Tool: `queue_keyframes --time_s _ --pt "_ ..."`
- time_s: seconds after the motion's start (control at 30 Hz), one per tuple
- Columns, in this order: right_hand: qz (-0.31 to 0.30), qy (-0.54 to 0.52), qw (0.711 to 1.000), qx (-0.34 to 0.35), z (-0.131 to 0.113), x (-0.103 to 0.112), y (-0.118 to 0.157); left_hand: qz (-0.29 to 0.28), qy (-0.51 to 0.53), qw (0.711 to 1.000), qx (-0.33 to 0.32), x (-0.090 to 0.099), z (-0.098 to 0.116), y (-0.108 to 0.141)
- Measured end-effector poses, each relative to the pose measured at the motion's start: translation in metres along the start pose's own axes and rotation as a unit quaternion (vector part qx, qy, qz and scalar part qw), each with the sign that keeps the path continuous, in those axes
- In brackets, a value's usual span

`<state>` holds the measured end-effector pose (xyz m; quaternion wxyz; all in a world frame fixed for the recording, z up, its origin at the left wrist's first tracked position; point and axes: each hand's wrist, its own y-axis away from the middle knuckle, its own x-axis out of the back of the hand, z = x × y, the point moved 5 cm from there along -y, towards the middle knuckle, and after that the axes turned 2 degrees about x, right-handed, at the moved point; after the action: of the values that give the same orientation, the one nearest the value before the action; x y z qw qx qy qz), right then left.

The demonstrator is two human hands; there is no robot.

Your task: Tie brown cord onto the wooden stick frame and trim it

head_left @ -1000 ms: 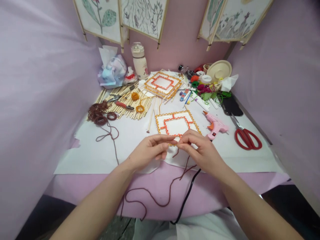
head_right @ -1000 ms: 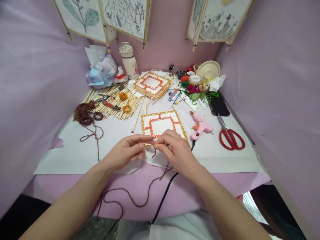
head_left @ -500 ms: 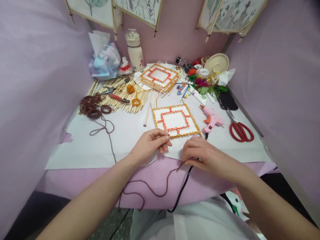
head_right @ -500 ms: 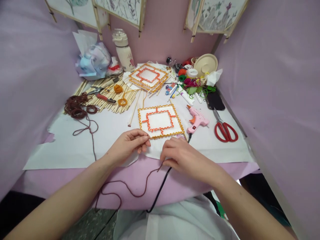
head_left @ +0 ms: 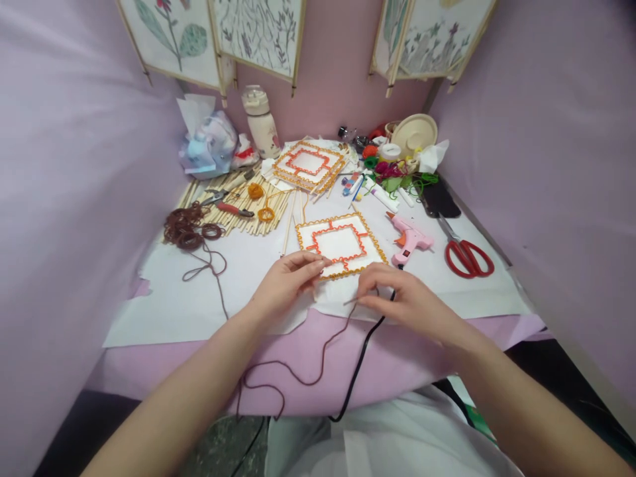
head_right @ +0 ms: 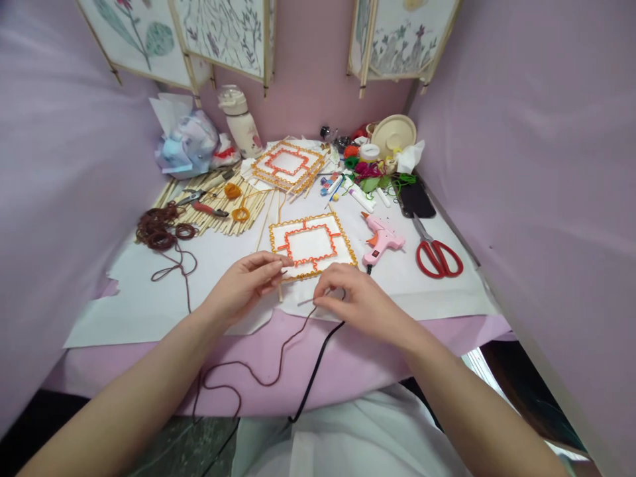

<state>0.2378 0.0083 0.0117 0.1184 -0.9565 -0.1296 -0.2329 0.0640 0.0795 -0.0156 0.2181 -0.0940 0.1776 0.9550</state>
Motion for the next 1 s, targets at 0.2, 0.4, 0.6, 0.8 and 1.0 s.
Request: queue_keyframes --time_s 0.2,0.4,0.6,0.8,1.0 --pt "0.239 -0.255 0.933 -0.082 0.021 0.018 -0.023 0.017 0.093 0.995 0.013 -0.025 0.012 -0.013" --pt "0.236 -0.296 0.918 -0.115 0.031 -0.001 -0.035 0.03 0.205 0.978 0.007 -0.043 -0.009 -0.018" --pt "0.2 -0.267 0.934 -0.125 0.032 -0.013 -0.033 0.035 0.248 0.968 0.004 -0.038 -0.024 -0.017" --pt "0.18 -0.239 0.948 -0.108 0.03 -0.017 -0.035 0.02 0.264 0.964 0.008 -0.038 -0.025 -0.016" --pt "0.169 -0.214 0.957 -0.104 0.036 -0.021 -0.034 0.018 0.251 0.968 -0.007 -0.04 -0.023 -0.013"
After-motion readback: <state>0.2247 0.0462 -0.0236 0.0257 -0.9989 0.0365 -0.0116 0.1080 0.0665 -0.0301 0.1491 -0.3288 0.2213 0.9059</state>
